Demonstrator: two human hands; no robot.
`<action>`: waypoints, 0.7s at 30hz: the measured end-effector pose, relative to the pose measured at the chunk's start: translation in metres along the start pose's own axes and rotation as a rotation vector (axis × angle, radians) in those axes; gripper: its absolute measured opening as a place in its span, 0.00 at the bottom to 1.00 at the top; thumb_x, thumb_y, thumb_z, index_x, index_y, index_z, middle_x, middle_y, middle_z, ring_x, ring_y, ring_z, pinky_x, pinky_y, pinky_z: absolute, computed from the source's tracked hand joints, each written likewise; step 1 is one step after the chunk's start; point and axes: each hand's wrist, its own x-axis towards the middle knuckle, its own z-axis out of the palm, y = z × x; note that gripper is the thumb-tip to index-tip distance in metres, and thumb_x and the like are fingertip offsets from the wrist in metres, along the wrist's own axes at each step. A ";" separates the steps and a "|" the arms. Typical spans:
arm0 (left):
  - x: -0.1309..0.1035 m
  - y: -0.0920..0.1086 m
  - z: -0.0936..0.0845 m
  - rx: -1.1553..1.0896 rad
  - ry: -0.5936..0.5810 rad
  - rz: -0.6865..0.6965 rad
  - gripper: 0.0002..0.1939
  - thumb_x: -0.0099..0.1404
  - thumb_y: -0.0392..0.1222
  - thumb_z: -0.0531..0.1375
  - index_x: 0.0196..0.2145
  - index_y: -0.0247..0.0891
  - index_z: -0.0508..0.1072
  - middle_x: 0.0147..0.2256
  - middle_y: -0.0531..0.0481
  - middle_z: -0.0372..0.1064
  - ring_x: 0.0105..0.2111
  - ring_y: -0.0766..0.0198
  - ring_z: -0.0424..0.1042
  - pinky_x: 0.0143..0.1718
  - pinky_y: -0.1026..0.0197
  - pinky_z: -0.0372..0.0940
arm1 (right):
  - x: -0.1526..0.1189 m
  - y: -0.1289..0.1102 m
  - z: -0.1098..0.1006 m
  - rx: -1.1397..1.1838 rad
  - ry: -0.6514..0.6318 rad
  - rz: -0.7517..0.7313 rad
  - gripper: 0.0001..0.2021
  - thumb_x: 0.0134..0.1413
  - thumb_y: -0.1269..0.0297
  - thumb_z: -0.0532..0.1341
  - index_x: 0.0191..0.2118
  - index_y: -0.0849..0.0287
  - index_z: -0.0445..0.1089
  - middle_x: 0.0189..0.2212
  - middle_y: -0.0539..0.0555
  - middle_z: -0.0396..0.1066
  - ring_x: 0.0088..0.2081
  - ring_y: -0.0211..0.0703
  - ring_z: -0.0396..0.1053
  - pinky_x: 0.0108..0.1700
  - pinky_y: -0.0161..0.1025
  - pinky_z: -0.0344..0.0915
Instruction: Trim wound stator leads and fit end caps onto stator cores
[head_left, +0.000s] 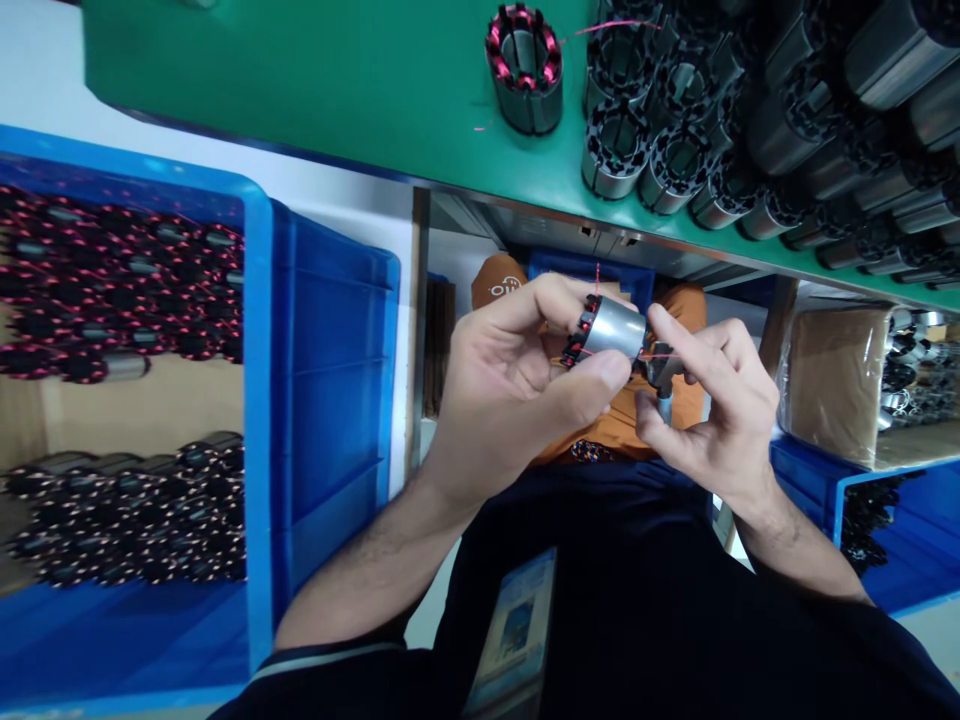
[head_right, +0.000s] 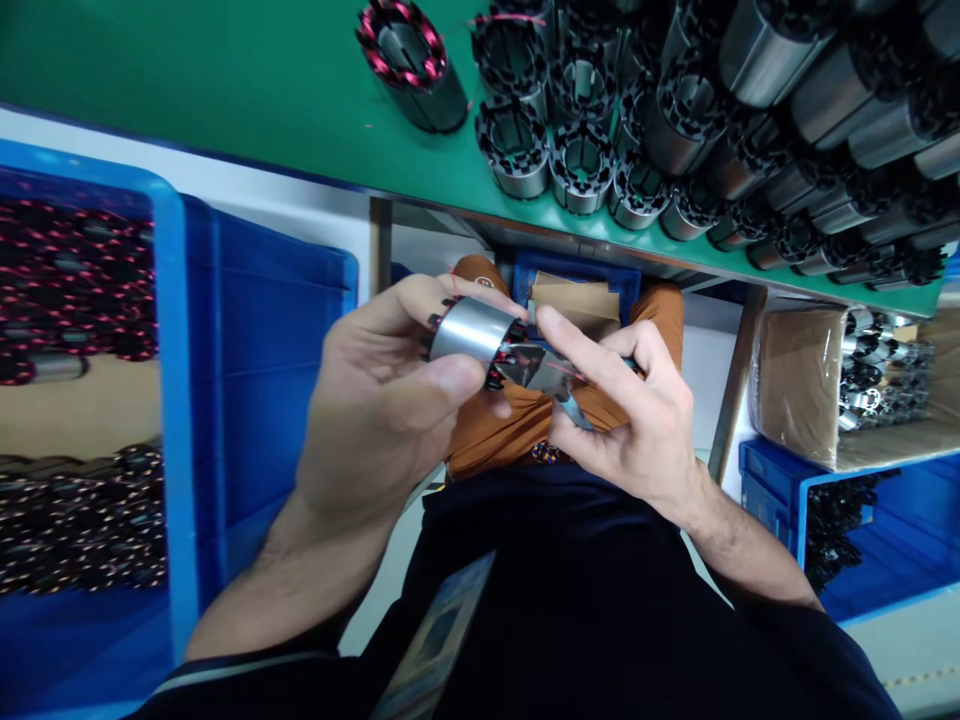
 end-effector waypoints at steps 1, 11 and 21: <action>0.001 0.000 0.001 0.011 0.001 -0.002 0.11 0.75 0.48 0.79 0.39 0.45 0.83 0.49 0.49 0.84 0.49 0.60 0.83 0.53 0.57 0.84 | 0.000 0.000 0.000 0.005 -0.006 0.006 0.34 0.70 0.69 0.70 0.78 0.42 0.77 0.40 0.54 0.73 0.42 0.48 0.69 0.43 0.46 0.79; -0.002 0.000 0.002 -0.013 0.042 -0.031 0.10 0.74 0.49 0.79 0.40 0.47 0.84 0.49 0.49 0.83 0.45 0.61 0.82 0.30 0.66 0.78 | -0.004 0.003 -0.005 0.141 -0.108 0.057 0.30 0.79 0.64 0.70 0.80 0.37 0.74 0.39 0.51 0.66 0.38 0.43 0.66 0.41 0.40 0.78; -0.051 0.023 -0.030 -0.004 0.171 -0.142 0.15 0.75 0.53 0.76 0.51 0.44 0.83 0.50 0.48 0.83 0.40 0.59 0.88 0.29 0.67 0.80 | -0.008 0.040 -0.021 -0.029 -0.449 0.335 0.57 0.72 0.49 0.67 0.93 0.52 0.34 0.56 0.63 0.81 0.44 0.58 0.83 0.53 0.60 0.85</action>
